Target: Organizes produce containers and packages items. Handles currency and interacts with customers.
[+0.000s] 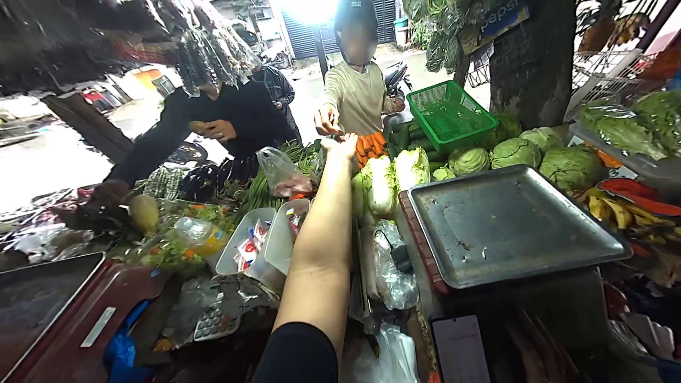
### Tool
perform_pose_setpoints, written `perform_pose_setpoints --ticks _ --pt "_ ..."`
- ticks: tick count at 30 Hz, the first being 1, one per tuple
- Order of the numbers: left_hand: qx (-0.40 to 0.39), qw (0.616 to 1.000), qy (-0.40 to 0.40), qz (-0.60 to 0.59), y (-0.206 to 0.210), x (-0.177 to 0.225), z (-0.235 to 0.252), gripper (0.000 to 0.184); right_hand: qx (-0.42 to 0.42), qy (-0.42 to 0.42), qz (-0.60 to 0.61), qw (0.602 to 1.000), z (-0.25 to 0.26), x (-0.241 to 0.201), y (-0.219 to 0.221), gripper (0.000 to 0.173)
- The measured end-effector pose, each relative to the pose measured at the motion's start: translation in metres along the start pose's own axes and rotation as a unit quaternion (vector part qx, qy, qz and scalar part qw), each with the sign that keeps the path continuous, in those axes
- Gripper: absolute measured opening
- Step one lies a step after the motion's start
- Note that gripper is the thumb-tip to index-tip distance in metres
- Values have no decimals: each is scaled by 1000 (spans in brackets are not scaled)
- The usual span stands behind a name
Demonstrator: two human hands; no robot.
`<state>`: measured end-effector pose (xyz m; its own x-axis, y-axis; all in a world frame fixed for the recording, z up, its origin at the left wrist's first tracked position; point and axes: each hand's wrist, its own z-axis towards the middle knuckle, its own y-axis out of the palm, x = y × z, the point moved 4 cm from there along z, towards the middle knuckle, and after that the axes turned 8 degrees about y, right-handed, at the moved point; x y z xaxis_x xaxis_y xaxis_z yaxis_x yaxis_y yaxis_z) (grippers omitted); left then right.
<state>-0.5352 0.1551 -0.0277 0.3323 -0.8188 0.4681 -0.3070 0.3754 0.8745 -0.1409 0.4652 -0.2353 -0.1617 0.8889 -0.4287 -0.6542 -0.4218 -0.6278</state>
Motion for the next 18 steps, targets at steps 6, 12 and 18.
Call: perform_pose_setpoints --ticks 6,12,18 --pt "-29 995 27 -88 -1 -4 23 56 -14 1 8 1000 0 2 -2 48" --pt "-35 997 19 -70 -2 -8 15 51 -7 -4 3 1000 2 1 -4 47" --pt "-85 993 24 -76 1 -7 19 41 -3 -1 -1 1000 0 1 -2 46"
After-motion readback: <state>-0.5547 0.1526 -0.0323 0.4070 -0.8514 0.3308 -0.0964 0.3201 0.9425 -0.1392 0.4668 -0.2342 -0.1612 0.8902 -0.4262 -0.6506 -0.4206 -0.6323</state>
